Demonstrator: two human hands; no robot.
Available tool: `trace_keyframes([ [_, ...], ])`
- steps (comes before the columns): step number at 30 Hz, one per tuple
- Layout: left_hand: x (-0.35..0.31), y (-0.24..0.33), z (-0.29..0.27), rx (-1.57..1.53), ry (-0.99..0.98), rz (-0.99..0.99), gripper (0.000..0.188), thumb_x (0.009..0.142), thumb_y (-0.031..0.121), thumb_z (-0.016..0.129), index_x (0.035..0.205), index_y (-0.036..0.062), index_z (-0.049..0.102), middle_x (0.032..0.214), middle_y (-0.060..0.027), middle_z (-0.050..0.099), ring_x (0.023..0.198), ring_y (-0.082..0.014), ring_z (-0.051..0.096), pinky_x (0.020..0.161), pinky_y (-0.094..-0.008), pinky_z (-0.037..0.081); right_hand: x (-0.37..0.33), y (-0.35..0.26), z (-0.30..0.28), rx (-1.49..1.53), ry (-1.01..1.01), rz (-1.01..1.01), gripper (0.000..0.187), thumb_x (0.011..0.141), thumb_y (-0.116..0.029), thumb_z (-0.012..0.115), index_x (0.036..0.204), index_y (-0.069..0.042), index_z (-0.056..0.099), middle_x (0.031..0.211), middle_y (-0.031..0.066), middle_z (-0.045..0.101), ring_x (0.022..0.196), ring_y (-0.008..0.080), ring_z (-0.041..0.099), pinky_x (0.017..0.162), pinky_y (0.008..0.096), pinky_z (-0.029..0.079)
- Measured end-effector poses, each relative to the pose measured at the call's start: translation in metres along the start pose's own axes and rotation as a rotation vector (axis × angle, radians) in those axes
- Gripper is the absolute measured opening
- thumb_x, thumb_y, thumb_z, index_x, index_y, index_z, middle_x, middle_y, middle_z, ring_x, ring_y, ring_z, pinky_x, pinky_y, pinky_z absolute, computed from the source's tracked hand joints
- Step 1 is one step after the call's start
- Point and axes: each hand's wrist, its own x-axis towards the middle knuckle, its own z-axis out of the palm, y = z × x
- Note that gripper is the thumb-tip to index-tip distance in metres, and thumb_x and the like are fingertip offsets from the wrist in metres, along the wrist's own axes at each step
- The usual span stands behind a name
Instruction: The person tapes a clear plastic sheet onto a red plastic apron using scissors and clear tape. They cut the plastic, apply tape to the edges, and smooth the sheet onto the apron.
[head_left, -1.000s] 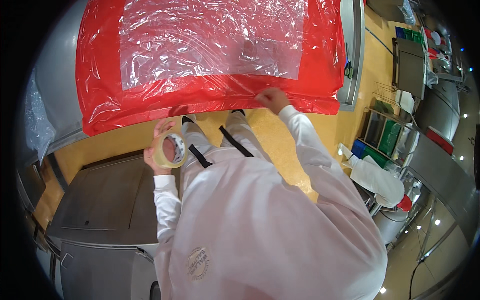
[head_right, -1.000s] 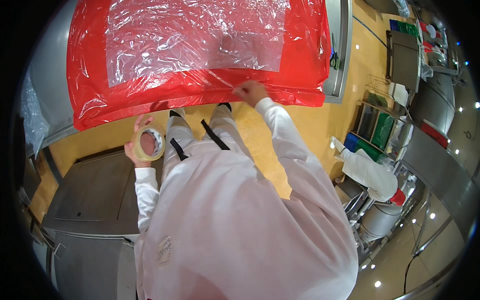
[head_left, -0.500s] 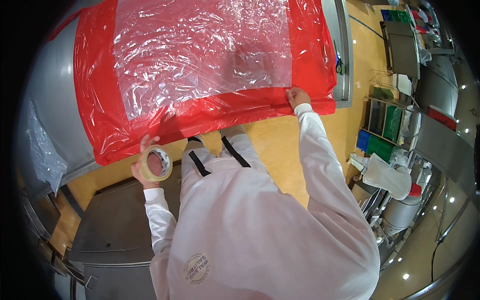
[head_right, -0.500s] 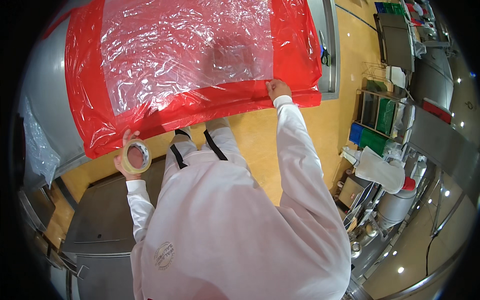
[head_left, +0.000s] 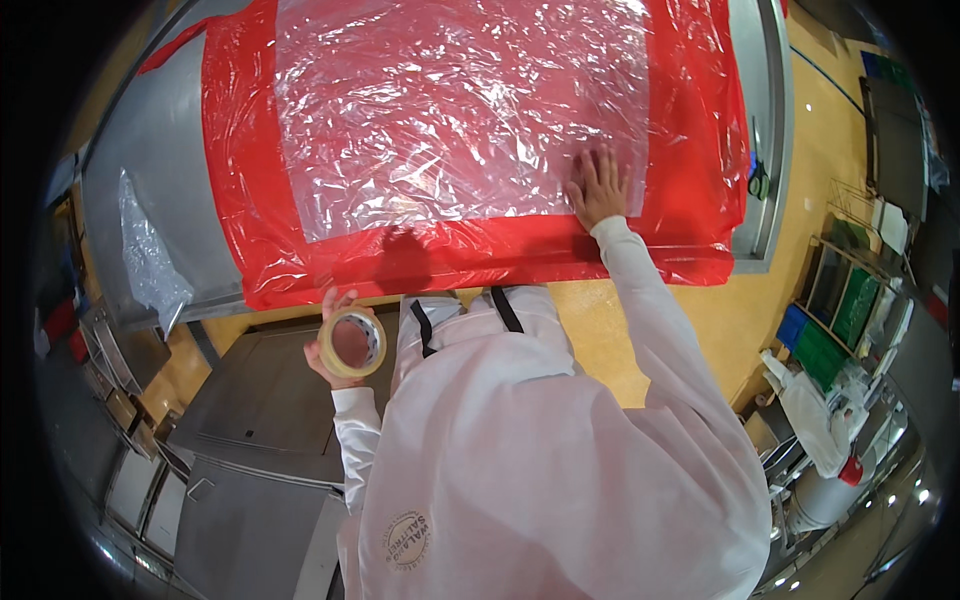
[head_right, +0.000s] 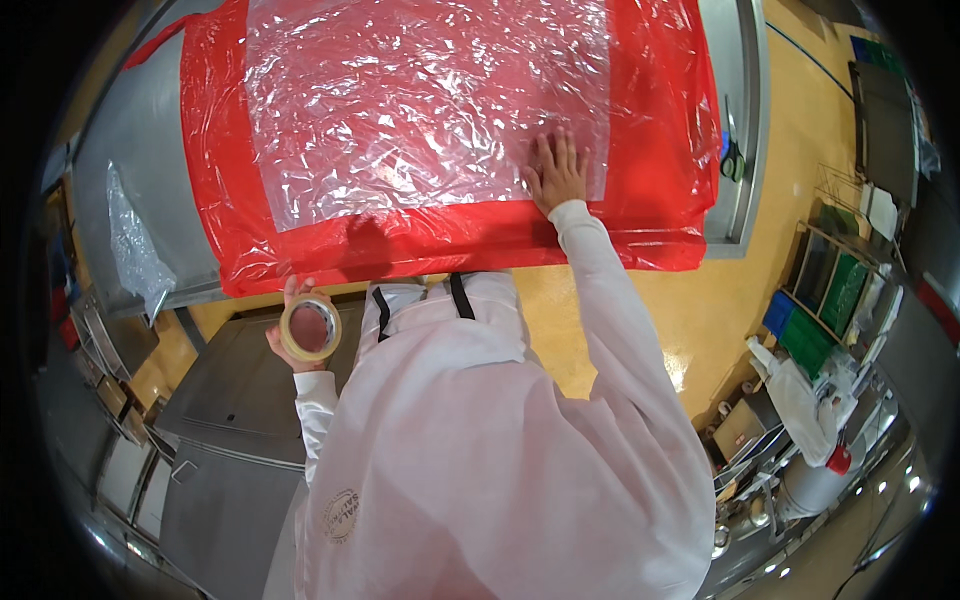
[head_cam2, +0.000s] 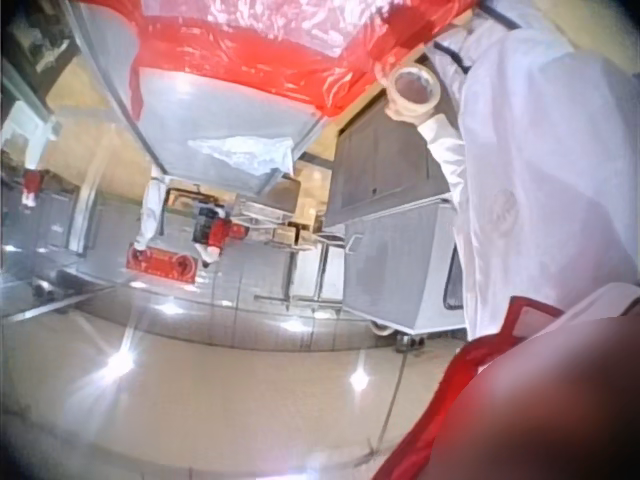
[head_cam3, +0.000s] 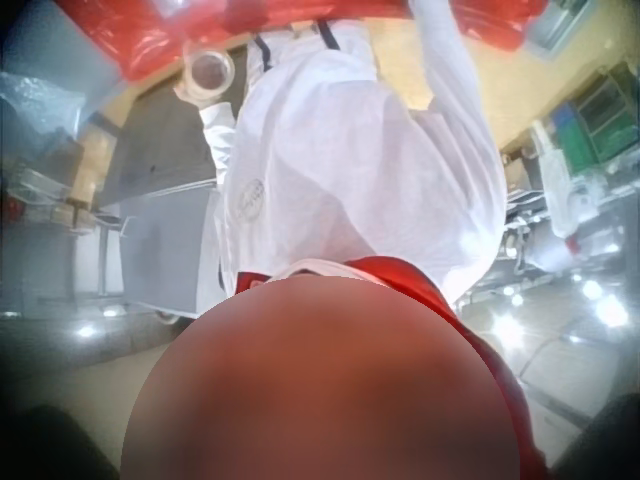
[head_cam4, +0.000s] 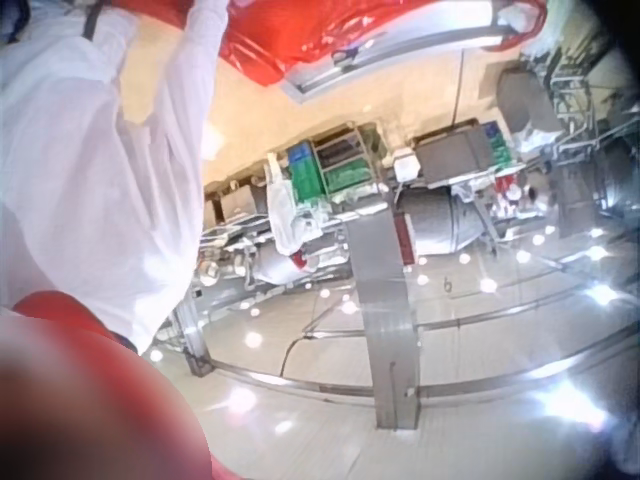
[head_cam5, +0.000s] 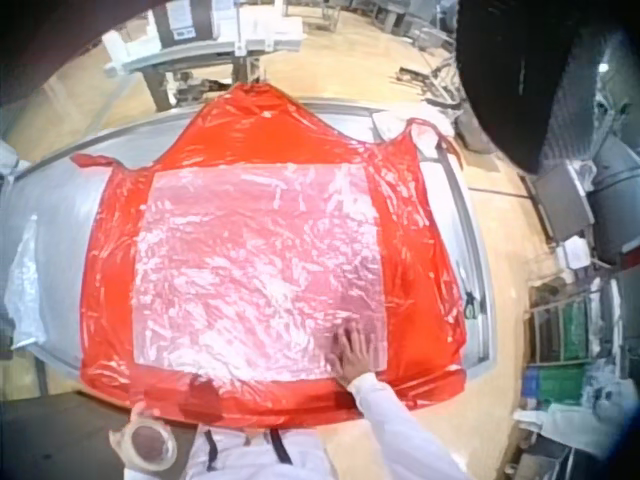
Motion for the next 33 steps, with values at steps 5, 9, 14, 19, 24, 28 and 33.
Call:
trace_keyframes([
  [5, -0.012, 0.002, -0.011, -0.08, 0.022, 0.074, 0.092, 0.068, 0.048, 0.072, 0.145, 0.0082, 0.041, 0.134, -0.0163, 0.051, 0.113, -0.0316, 0.056, 0.095, -0.0415, 0.051, -0.002, -0.017, 0.0, 0.064, -0.034, -0.009, 0.069, 0.092, -0.048, 0.052, 0.149, -0.012, 0.036, 0.157, 0.0206, 0.024, 0.147, 0.0374, 0.02, 0.116, 0.063, 0.009],
  [9, 0.006, 0.01, -0.025, -0.147, -0.03, 0.035, 0.088, 0.069, 0.044, 0.071, 0.144, 0.0071, 0.042, 0.136, -0.0169, 0.049, 0.113, -0.0337, 0.056, 0.095, -0.0443, 0.05, 0.016, -0.16, -0.059, 0.288, -0.378, -0.475, 0.053, 0.088, -0.04, 0.062, 0.123, 0.0, 0.055, 0.134, 0.0213, 0.051, 0.131, 0.0365, 0.042, 0.113, 0.0563, 0.024],
  [14, 0.053, 0.044, -0.012, -0.208, -0.067, -0.088, 0.089, 0.068, 0.041, 0.07, 0.143, 0.0054, 0.038, 0.131, -0.0211, 0.05, 0.111, -0.0374, 0.059, 0.097, -0.0474, 0.05, -0.049, -0.223, 0.021, 0.447, -0.602, -0.754, 0.068, 0.096, -0.048, 0.049, 0.145, -0.002, 0.039, 0.153, 0.0134, 0.037, 0.144, 0.0311, 0.029, 0.117, 0.0461, 0.024],
  [19, 0.074, 0.072, -0.042, -0.261, -0.102, -0.145, 0.092, 0.068, 0.042, 0.07, 0.145, 0.0057, 0.036, 0.134, -0.0184, 0.047, 0.111, -0.0353, 0.057, 0.095, -0.0464, 0.051, -0.045, -0.222, -0.02, 0.495, -0.722, -0.471, 0.053, 0.095, -0.041, 0.054, 0.134, -0.005, 0.052, 0.138, 0.0124, 0.05, 0.127, 0.0318, 0.044, 0.107, 0.0447, 0.035],
  [24, 0.098, 0.099, -0.057, -0.149, -0.044, -0.202, 0.092, 0.065, 0.051, 0.067, 0.14, 0.0058, 0.04, 0.127, -0.021, 0.05, 0.103, -0.0348, 0.06, 0.086, -0.0447, 0.053, -0.015, -0.288, -0.014, 0.632, -0.703, -0.278, 0.044, 0.093, -0.039, 0.057, 0.118, -0.003, 0.061, 0.118, 0.0141, 0.058, 0.113, 0.0335, 0.053, 0.099, 0.0427, 0.042],
  [28, 0.107, 0.125, -0.068, -0.227, -0.122, -0.184, 0.091, 0.066, 0.044, 0.071, 0.143, 0.0081, 0.039, 0.13, -0.0206, 0.049, 0.106, -0.0368, 0.059, 0.09, -0.0459, 0.054, 0.001, -0.335, 0.0, 0.355, -1.056, -0.35, 0.046, 0.09, -0.04, 0.061, 0.115, -0.001, 0.062, 0.114, 0.0188, 0.058, 0.107, 0.0362, 0.056, 0.092, 0.0449, 0.047],
  [33, 0.102, 0.141, -0.086, -0.212, -0.074, -0.179, 0.091, 0.067, 0.046, 0.071, 0.143, 0.0089, 0.039, 0.13, -0.0198, 0.049, 0.103, -0.0363, 0.061, 0.086, -0.0455, 0.055, 0.017, -0.394, 0.035, 0.659, -1.09, -0.301, 0.047, 0.088, -0.04, 0.064, 0.113, -0.001, 0.062, 0.115, 0.0198, 0.059, 0.108, 0.0368, 0.058, 0.092, 0.0442, 0.049],
])
